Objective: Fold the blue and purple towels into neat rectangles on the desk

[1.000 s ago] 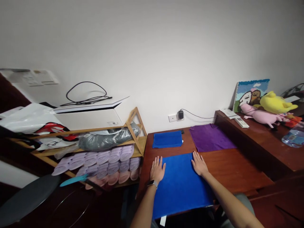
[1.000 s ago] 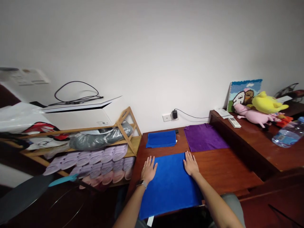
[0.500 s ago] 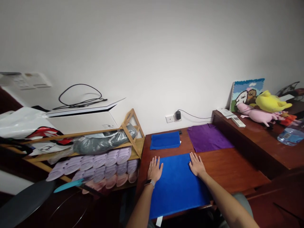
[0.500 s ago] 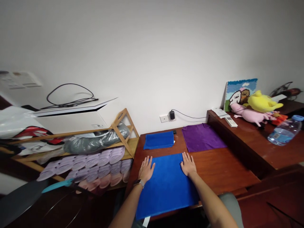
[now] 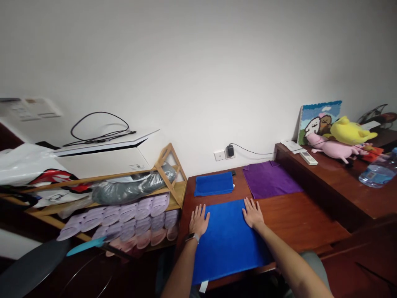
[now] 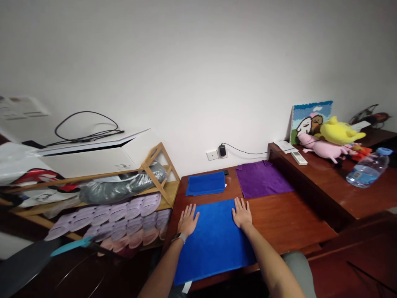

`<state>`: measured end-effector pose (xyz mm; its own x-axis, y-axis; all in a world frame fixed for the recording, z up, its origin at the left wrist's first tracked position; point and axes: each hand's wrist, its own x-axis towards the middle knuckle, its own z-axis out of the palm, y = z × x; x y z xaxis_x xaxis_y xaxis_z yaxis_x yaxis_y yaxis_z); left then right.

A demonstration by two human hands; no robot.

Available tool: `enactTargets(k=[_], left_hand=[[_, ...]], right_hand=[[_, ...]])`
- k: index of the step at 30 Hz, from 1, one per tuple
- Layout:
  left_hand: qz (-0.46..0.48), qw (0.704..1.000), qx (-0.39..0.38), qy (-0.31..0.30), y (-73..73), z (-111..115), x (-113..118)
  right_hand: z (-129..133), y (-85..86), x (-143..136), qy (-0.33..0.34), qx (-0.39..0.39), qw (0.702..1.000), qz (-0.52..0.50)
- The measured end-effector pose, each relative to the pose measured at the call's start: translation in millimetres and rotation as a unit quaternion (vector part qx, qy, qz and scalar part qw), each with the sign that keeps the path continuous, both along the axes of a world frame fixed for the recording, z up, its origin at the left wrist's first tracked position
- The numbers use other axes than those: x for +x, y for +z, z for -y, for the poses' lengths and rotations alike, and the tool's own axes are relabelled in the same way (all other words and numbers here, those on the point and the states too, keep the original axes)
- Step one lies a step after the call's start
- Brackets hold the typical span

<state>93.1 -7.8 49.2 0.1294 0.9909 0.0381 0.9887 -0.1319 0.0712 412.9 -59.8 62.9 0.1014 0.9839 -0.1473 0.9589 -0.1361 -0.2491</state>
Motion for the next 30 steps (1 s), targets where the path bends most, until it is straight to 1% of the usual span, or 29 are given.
enactTargets(k=[4,6,7,9,11,14,15,16,17,18,19,20,22,24,25,26,27,28,30], left_hand=[[-0.015,1.0,-0.001,-0.002,4.8,-3,-4],[-0.021,1.0,0.016,-0.01,8.7,-3,2],[-0.019,0.999,0.031,-0.019,10.8,-2,10],[-0.004,0.996,0.064,-0.058,13.8,0,39],[0.02,0.99,0.076,-0.119,13.1,6,83],[0.054,0.981,0.045,-0.182,4.8,15,153],[0.064,0.979,0.036,-0.192,1.5,18,171],[0.073,0.977,0.029,-0.197,-1.3,19,182],[0.078,0.977,0.025,-0.197,-3.4,19,187],[0.079,0.978,0.023,-0.192,-4.4,18,185],[0.077,0.98,0.022,-0.18,-4.6,16,175],[0.072,0.984,0.02,-0.163,-4.0,13,159],[0.053,0.992,0.011,-0.11,-2.1,6,111],[0.029,0.998,0.001,-0.051,-0.8,1,55],[0.021,0.999,0.009,-0.026,-1.0,0,29],[0.015,1.0,0.013,-0.014,-1.7,-1,7],[0.011,1.0,0.019,-0.007,-3.1,-1,-11],[0.009,1.0,0.025,-0.005,-5.0,0,-23],[0.008,0.999,0.032,-0.006,-9.6,1,-33]], right_hand=[[-3,2.6,0,0.003,0.006,1.0,-0.01],[-3,1.4,0,0.003,0.014,1.0,-0.022],[-3,0.5,1,0.004,0.017,0.999,-0.027],[-3,-1.0,1,0.004,0.023,0.999,-0.033],[-3,-1.7,2,0.004,0.024,0.999,-0.033],[-3,-2.1,4,0.01,0.02,0.999,-0.027],[-3,-2.4,4,0.014,0.018,0.999,-0.025],[-3,-2.6,4,0.018,0.016,0.999,-0.023],[-3,-2.9,5,0.02,0.016,0.999,-0.021],[-3,-3.2,5,0.02,0.017,0.999,-0.019],[-4,-3.5,5,0.017,0.019,1.0,-0.018],[-4,-3.8,5,0.014,0.02,1.0,-0.018],[-4,-4.3,5,0.009,0.022,1.0,-0.019],[-3,-5.0,4,0.009,0.021,1.0,-0.02],[-3,-5.4,4,0.008,0.021,1.0,-0.019],[-3,-5.7,4,0.007,0.022,1.0,-0.018],[-2,-6.0,4,0.006,0.022,1.0,-0.017],[-2,-6.2,3,0.005,0.023,1.0,-0.015],[-2,-5.7,3,0.003,0.023,1.0,-0.011]])
